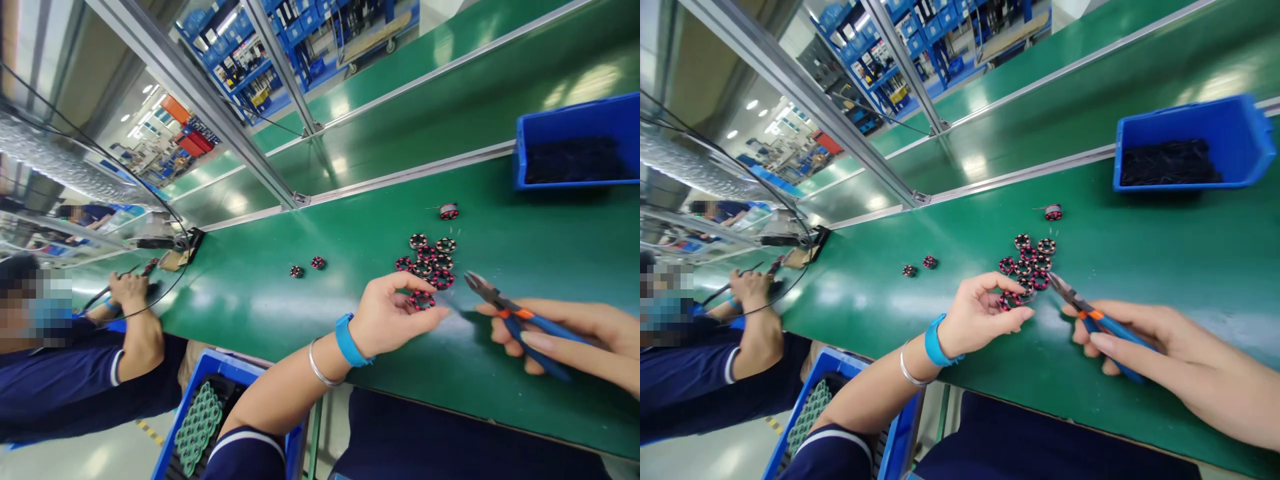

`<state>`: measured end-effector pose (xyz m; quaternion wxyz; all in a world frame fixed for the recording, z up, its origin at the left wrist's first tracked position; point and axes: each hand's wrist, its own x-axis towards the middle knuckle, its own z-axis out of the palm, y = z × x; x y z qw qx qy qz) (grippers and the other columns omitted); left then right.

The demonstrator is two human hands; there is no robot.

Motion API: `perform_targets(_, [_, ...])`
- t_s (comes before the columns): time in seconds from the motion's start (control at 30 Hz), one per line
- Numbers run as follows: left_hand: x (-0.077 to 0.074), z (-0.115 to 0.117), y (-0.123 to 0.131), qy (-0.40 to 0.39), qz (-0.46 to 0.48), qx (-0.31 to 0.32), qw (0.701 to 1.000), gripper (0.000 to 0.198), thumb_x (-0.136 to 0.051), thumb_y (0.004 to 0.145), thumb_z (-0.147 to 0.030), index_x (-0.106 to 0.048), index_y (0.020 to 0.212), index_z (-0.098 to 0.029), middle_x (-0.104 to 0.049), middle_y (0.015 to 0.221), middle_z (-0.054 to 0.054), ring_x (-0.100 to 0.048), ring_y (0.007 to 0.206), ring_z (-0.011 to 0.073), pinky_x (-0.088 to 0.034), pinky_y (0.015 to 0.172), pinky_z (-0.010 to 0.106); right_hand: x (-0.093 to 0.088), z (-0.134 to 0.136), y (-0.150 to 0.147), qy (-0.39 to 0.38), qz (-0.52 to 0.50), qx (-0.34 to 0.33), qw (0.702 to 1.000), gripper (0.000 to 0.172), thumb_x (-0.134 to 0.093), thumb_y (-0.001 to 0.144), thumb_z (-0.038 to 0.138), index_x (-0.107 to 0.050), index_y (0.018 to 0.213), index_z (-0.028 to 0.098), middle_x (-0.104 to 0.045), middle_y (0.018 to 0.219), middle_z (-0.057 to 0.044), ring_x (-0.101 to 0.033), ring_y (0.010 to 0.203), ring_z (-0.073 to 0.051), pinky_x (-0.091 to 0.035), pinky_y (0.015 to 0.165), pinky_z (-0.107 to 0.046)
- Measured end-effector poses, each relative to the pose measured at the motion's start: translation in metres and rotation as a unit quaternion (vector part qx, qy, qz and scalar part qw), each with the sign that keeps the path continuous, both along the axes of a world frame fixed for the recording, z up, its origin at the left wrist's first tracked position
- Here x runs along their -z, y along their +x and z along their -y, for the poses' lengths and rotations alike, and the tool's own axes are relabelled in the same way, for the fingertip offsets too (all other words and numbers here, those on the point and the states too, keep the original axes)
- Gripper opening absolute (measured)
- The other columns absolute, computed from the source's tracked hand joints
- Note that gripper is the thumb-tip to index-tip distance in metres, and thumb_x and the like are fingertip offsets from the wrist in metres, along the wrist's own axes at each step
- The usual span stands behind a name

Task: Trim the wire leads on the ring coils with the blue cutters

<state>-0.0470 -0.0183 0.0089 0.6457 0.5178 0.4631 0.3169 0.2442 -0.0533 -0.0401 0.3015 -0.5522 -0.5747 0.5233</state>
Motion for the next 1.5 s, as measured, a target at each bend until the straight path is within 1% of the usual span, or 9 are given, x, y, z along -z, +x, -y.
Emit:
perform_targets(0.13, [0.006,0.005,0.022,0.039,0.035,0.003,0.999,0.06,-0.115,0.061,-0.051,-0.074,0.09,-0.017,-0.07,0.081,0.0,-0.065,0.064,0.0105,-0.057,0.055,0.022,-0.03,-0.011,-0.029,0.045,-0.029,0.009,0.998,0.072,-0.085,0.076,0.097,-0.089,0.1,0.03,-0.09,0.102,-0.011,-0.087,0.09,-0.032,-0.076,0.079,-0.039])
perform_targets(0.27, [0.018,0.011,0.024,0.129,-0.016,0.005,0.991,0.052,-0.109,0.071,-0.046,-0.077,0.101,-0.018,-0.078,0.093,0.004,-0.076,0.073,0.015,-0.068,0.067,0.027,-0.033,-0.004,-0.049,0.073,-0.065,0.033,0.995,0.066,-0.088,0.081,0.091,-0.086,0.103,0.029,-0.087,0.095,-0.008,-0.085,0.084,-0.029,-0.076,0.081,-0.041])
perform_targets(0.43, [0.024,0.019,0.019,0.191,-0.068,0.053,0.978,0.061,-0.109,0.075,-0.05,-0.071,0.113,-0.022,-0.08,0.085,-0.002,-0.074,0.066,0.013,-0.068,0.065,0.026,-0.032,0.002,-0.067,0.09,-0.071,0.022,0.993,0.056,-0.08,0.094,0.085,-0.079,0.094,0.029,-0.083,0.083,-0.003,-0.082,0.074,-0.024,-0.073,0.069,-0.033])
perform_targets(0.67, [0.027,0.024,0.017,0.114,-0.041,0.11,0.987,0.083,-0.111,0.069,-0.059,-0.062,0.126,-0.024,-0.074,0.085,-0.005,-0.07,0.062,0.0129,-0.061,0.058,0.025,-0.034,-0.013,-0.043,0.095,-0.025,0.08,0.992,0.064,-0.082,0.085,0.092,-0.081,0.107,0.032,-0.083,0.086,-0.003,-0.079,0.072,-0.025,-0.07,0.069,-0.038])
perform_targets(0.9, [0.029,0.024,0.02,0.142,-0.039,0.09,0.985,0.087,-0.11,0.071,-0.061,-0.058,0.131,-0.024,-0.067,0.08,-0.008,-0.071,0.065,0.0136,-0.057,0.058,0.024,-0.04,-0.004,-0.057,0.059,-0.071,-0.024,0.995,0.052,-0.084,0.091,0.081,-0.083,0.102,0.03,-0.086,0.091,-0.005,-0.084,0.082,-0.027,-0.073,0.073,-0.035])
perform_targets(1.07, [0.031,0.025,0.019,0.108,-0.021,0.096,0.989,0.096,-0.113,0.067,-0.058,-0.055,0.135,-0.025,-0.07,0.082,-0.008,-0.071,0.062,0.0128,-0.057,0.056,0.024,-0.04,-0.009,-0.044,0.105,-0.017,0.063,0.992,0.063,-0.083,0.085,0.093,-0.082,0.101,0.031,-0.087,0.096,-0.005,-0.083,0.082,-0.026,-0.071,0.071,-0.035])
perform_targets(1.27, [0.033,0.023,0.02,0.104,-0.025,0.108,0.988,0.1,-0.115,0.064,-0.055,-0.053,0.136,-0.025,-0.064,0.076,-0.012,-0.07,0.062,0.0116,-0.053,0.056,0.021,-0.037,-0.004,-0.055,0.065,-0.042,-0.039,0.996,0.054,-0.077,0.095,0.082,-0.079,0.097,0.029,-0.083,0.086,-0.005,-0.082,0.077,-0.026,-0.07,0.069,-0.034])
perform_targets(1.33, [0.032,0.023,0.02,0.102,-0.024,0.116,0.988,0.103,-0.116,0.063,-0.053,-0.053,0.139,-0.024,-0.063,0.075,-0.013,-0.068,0.061,0.0109,-0.052,0.056,0.021,-0.035,-0.004,-0.058,0.077,-0.046,-0.02,0.996,0.055,-0.074,0.097,0.082,-0.08,0.104,0.028,-0.086,0.092,-0.006,-0.083,0.081,-0.026,-0.071,0.071,-0.035])
perform_targets(1.5, [0.029,0.024,0.018,0.042,-0.007,0.089,0.995,0.114,-0.119,0.059,-0.048,-0.05,0.147,-0.025,-0.069,0.083,-0.01,-0.069,0.061,0.0102,-0.056,0.059,0.021,-0.031,-0.008,-0.037,0.094,-0.025,0.111,0.989,0.068,-0.084,0.081,0.095,-0.082,0.104,0.031,-0.087,0.104,-0.006,-0.084,0.092,-0.03,-0.072,0.084,-0.041])
